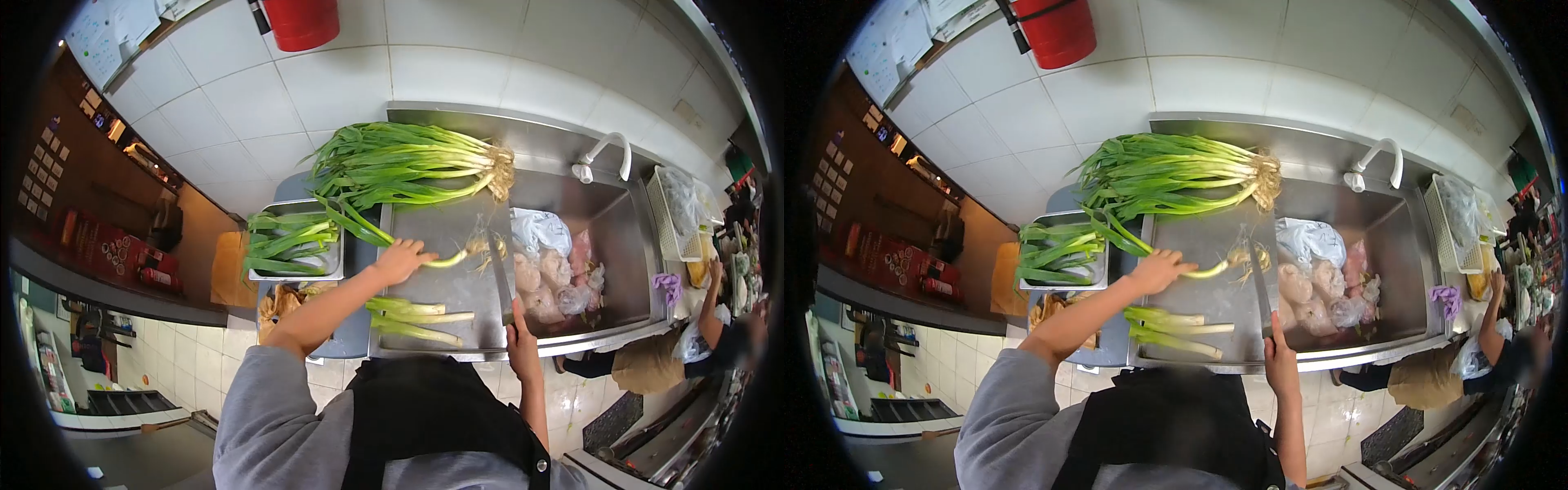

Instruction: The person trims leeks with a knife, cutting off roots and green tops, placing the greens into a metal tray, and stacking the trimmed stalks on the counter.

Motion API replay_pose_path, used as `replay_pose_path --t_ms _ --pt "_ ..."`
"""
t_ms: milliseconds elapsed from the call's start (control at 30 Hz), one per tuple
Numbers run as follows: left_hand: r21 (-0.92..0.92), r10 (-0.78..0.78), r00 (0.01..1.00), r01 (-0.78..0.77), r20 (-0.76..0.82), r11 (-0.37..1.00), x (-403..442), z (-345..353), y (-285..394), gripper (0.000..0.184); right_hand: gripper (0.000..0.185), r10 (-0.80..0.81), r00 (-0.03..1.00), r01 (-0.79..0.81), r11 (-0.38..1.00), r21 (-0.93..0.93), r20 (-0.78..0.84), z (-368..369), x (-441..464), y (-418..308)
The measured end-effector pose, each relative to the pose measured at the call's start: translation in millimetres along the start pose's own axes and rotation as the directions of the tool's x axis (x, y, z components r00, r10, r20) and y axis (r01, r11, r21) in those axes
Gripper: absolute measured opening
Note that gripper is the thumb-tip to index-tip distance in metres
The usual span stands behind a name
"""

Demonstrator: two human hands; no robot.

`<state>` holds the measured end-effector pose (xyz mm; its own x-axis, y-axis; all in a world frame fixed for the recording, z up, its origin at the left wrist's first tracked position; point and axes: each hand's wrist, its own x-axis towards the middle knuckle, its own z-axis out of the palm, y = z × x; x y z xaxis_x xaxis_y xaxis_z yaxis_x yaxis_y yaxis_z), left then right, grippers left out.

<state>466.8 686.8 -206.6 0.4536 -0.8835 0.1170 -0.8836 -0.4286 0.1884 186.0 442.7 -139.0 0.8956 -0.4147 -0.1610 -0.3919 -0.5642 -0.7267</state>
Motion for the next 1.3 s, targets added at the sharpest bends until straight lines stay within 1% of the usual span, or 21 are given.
replay_pose_path --t_ms 67,100,133,233,333,400,467,600,667,700,833,900,933,1000,1067,1133,1167,1200,1233,1267,1300 --pt "0.001 0.014 0.998 -0.014 0.069 1.0 -14.7 -4.2 14.7 0.042 0.063 -0.025 0.998 0.028 0.998 -0.058 0.055 4.1 0.2 -5.3" --pt "0.021 0.017 1.0 -0.017 0.014 1.0 -20.7 14.4 14.1 0.038 0.063 -0.017 0.995 0.03 0.99 -0.138 0.095 3.5 -2.1 -12.6" --pt "0.019 0.01 1.0 -0.01 0.012 1.0 -22.7 16.8 15.8 0.038 0.063 -0.019 0.995 0.034 0.989 -0.142 0.101 4.6 -3.1 -15.1" --pt "-0.021 -0.078 0.997 0.078 -0.028 0.997 -29.0 23.1 23.1 0.038 0.06 -0.185 0.972 0.214 0.952 -0.217 0.144 6.7 -11.7 -20.7" --pt "-0.051 -0.104 0.995 0.104 0.003 0.993 -31.4 14.0 23.5 0.039 0.063 -0.122 0.963 0.194 0.933 -0.303 0.24 2.4 -19.5 -29.6" --pt "-0.159 -0.088 0.995 0.081 -0.039 0.984 -31.1 5.7 24.8 0.035 0.063 -0.124 0.961 0.203 0.925 -0.321 0.249 -0.7 -25.7 -33.6" --pt "-0.169 -0.103 0.994 0.096 -0.036 0.981 -31.4 9.6 24.1 0.033 0.063 -0.028 0.963 0.141 0.902 -0.408 0.27 -4.5 -31.1 -36.7" --pt "-0.135 -0.138 0.987 0.127 -0.078 0.983 -31.8 15.7 27.8 0.028 0.063 -0.069 0.964 0.168 0.908 -0.384 0.258 -6.8 -40.6 -24.8" --pt "-0.121 -0.139 0.986 0.127 -0.095 0.984 -30.9 16.9 28.8 0.028 0.062 0.014 0.956 0.111 0.907 -0.407 0.292 -8.3 -43.6 -28.7" --pt "-0.107 -0.14 0.984 0.129 -0.11 0.986 -31.6 17.8 29.8 0.028 0.062 0.015 0.954 0.113 0.906 -0.408 0.298 -6.5 -44.4 -28.6" --pt "-0.137 -0.156 0.987 0.148 -0.047 0.979 -34.1 25.8 33.1 0.029 0.061 0.002 0.959 0.103 0.929 -0.356 0.283 7.9 -40.6 -16.4" --pt "0.111 -0.095 0.992 0.103 -0.079 0.988 -28.9 35.9 27.2 0.031 0.062 -0.025 0.961 0.121 0.933 -0.339 0.276 14.0 -32.3 -12.3" --pt "0.137 -0.083 0.991 0.097 -0.103 0.986 -21.6 33.0 19.7 0.031 0.062 -0.024 0.959 0.125 0.929 -0.348 0.281 17.4 -30.9 -7.6" --pt "-0.031 -0.125 0.991 0.124 -0.052 0.992 -29.5 24.4 29.3 0.03 0.065 -0.052 0.959 0.146 0.933 -0.329 0.279 22.5 -29.8 -4.4" --pt "-0.05 -0.126 0.992 0.125 -0.02 0.991 -32.4 19.8 28.3 0.028 0.066 -0.051 0.964 0.154 0.906 -0.393 0.259 25.0 -34.3 0.7" --pt "-0.146 -0.236 0.955 0.211 -0.181 0.966 -30.3 14.4 20.3 0.025 0.067 -0.075 0.965 0.181 0.883 -0.433 0.25 26.8 -34.8 5.4" --pt "-0.199 -0.353 0.917 0.317 -0.185 0.927 -29.5 -5.2 21.4 0.026 0.067 -0.068 0.965 0.176 0.883 -0.434 0.253 27.0 -36.5 3.1" --pt "-0.196 -0.355 0.916 0.319 -0.187 0.927 -26.3 -18.5 19.6 0.026 0.067 -0.065 0.965 0.174 0.883 -0.435 0.253 26.3 -37.9 -0.6" --pt "-0.28 -0.423 0.876 0.356 -0.231 0.891 -22.8 -30.3 17.8 0.026 0.067 -0.071 0.964 0.18 0.882 -0.435 0.255 24.0 -38.8 -3.3" --pt "-0.365 -0.492 0.828 0.385 -0.269 0.847 -19.2 -41.7 16.8 0.027 0.067 -0.056 0.963 0.155 0.915 -0.373 0.263 20.6 -39.0 -6.4" --pt "-0.375 -0.51 0.808 0.393 -0.296 0.84 -12.6 -53.0 17.7 0.026 0.066 -0.044 0.962 0.131 0.941 -0.311 0.271 17.5 -37.7 -9.8"
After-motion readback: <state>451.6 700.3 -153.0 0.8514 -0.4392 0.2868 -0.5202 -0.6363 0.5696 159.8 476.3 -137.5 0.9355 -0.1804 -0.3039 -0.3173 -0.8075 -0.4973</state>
